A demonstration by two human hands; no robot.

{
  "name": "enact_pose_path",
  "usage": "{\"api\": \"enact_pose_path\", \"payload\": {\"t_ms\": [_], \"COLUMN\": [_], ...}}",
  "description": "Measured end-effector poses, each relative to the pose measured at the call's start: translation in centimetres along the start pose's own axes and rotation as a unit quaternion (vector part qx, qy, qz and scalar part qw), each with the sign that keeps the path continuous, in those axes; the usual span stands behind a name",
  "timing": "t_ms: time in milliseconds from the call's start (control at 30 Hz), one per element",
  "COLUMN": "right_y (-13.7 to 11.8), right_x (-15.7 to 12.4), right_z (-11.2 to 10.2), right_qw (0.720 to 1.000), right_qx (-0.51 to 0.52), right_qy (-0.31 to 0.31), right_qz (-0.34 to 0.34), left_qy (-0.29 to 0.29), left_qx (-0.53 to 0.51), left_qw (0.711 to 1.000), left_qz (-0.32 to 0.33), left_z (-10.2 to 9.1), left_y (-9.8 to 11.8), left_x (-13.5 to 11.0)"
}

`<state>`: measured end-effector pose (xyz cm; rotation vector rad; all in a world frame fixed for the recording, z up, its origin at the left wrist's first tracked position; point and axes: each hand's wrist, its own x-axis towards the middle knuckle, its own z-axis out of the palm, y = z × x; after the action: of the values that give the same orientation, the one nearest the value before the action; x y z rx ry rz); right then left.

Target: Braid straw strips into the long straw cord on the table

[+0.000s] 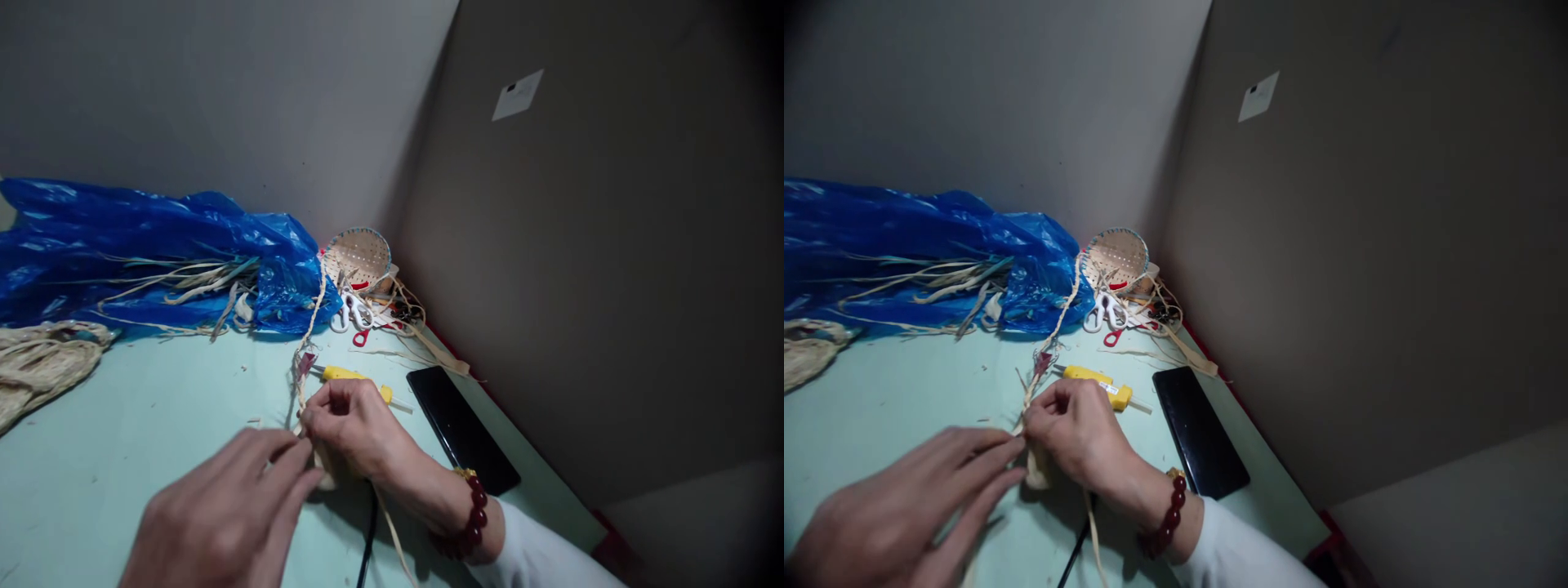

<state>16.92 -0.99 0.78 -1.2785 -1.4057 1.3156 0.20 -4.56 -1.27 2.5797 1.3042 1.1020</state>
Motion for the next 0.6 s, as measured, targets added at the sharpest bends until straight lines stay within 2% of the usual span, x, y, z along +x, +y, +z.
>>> {"api": "enact_pose_path", "payload": {"t_ms": [67,133,167,200,233,267,300,333,400,467,533,600], "right_y": [-0.6,-1.1,-1.2,-1.2,-1.1,-1.1,-1.0,-0.9,-0.7,-0.7,-0.6,-0.5], "right_x": [-0.2,-0.4,-0.5,-0.6,-0.6,-0.6,-0.6,-0.6,-0.5,-0.4,-0.3,-0.2], "right_z": [-0.3,-0.4,-0.4,-0.4,-0.4,-0.4,-0.4,-0.4,-0.5,-0.6,-0.6,-0.7], "right_qw": [0.999,0.995,0.993,0.991,0.99,0.989,0.99,0.991,0.993,0.994,0.995,0.996], "right_qx": [0.039,0.078,0.096,0.111,0.12,0.123,0.119,0.112,0.098,0.086,0.075,0.067], "right_qy": [-0.017,-0.038,-0.049,-0.058,-0.065,-0.068,-0.069,-0.068,-0.063,-0.058,-0.055,-0.051], "right_qz": [0.027,0.043,0.045,0.044,0.041,0.036,0.032,0.029,0.03,0.031,0.032,0.033], "left_qy": [-0.009,-0.03,-0.063,-0.123,-0.147,-0.161,-0.166,-0.162,-0.16,-0.161,-0.151,-0.16], "left_qx": [-0.092,-0.185,-0.251,-0.341,-0.424,-0.474,-0.505,-0.52,-0.516,-0.481,-0.375,-0.187], "left_qw": [0.988,0.95,0.917,0.867,0.817,0.779,0.752,0.738,0.738,0.772,0.852,0.93], "left_qz": [-0.124,-0.252,-0.303,-0.342,-0.363,-0.379,-0.39,-0.398,-0.403,-0.382,-0.333,-0.272], "left_z": [-1.1,-1.5,-1.4,-1.2,-0.8,-0.4,0.0,0.3,0.4,0.0,-0.7,-1.4], "left_y": [-0.4,-1.0,-1.3,-1.6,-1.9,-2.2,-2.3,-2.5,-2.9,-3.5,-4.3,-4.9], "left_x": [1.9,3.7,4.3,4.8,5.1,5.3,5.3,5.3,5.2,5.3,5.5,5.5]}}
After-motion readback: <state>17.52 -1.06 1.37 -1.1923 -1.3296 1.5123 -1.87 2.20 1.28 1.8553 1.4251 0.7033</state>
